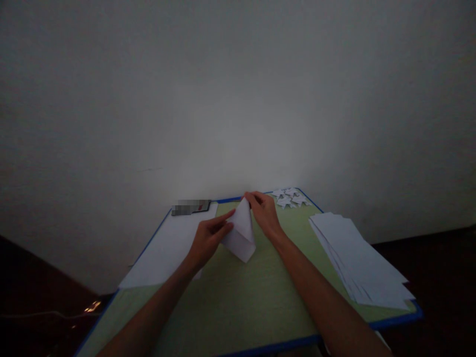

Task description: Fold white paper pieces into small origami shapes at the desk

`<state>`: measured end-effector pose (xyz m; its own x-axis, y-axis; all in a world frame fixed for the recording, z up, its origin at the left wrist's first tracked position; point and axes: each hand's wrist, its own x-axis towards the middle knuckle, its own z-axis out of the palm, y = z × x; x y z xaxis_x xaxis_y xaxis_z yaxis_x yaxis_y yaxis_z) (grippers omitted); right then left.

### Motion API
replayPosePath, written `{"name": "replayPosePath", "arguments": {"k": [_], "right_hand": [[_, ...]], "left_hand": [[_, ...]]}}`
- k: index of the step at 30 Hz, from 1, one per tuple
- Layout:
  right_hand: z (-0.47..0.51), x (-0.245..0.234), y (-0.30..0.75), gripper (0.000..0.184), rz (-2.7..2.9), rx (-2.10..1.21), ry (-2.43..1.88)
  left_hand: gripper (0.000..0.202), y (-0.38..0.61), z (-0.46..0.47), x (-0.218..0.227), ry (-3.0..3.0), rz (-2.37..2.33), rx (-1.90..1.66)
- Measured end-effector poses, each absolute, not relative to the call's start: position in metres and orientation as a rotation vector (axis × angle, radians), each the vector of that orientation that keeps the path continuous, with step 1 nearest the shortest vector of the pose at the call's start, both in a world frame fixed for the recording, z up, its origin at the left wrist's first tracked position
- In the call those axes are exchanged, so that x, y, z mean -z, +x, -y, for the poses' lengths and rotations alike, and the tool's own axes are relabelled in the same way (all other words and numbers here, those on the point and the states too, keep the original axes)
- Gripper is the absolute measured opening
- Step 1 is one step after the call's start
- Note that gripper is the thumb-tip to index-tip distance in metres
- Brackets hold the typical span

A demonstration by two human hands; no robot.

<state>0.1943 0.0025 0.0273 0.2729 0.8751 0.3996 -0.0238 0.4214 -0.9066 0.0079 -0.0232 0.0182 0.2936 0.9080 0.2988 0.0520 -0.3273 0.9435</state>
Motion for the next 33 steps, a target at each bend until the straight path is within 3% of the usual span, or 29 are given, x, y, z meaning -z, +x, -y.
{"name": "replayPosePath", "arguments": {"k": [5, 11, 33], "right_hand": [[-0.001, -0.026, 0.191, 0.045, 1.238, -0.921, -0.958], [0.000, -0.021, 0.191, 0.042, 1.346, -1.059, -0.961], [-0.004, -0.014, 0.184, 0.054, 1.472, -0.724, -1.033]], "left_hand": [[0.054, 0.008, 0.021, -0.019, 1.548, -0.952, -1.282], [0.059, 0.007, 0.021, -0.022, 1.416, -0.936, -1.349], [0.059, 0.008, 0.023, -0.024, 1.399, -0.968, -1.437]]}}
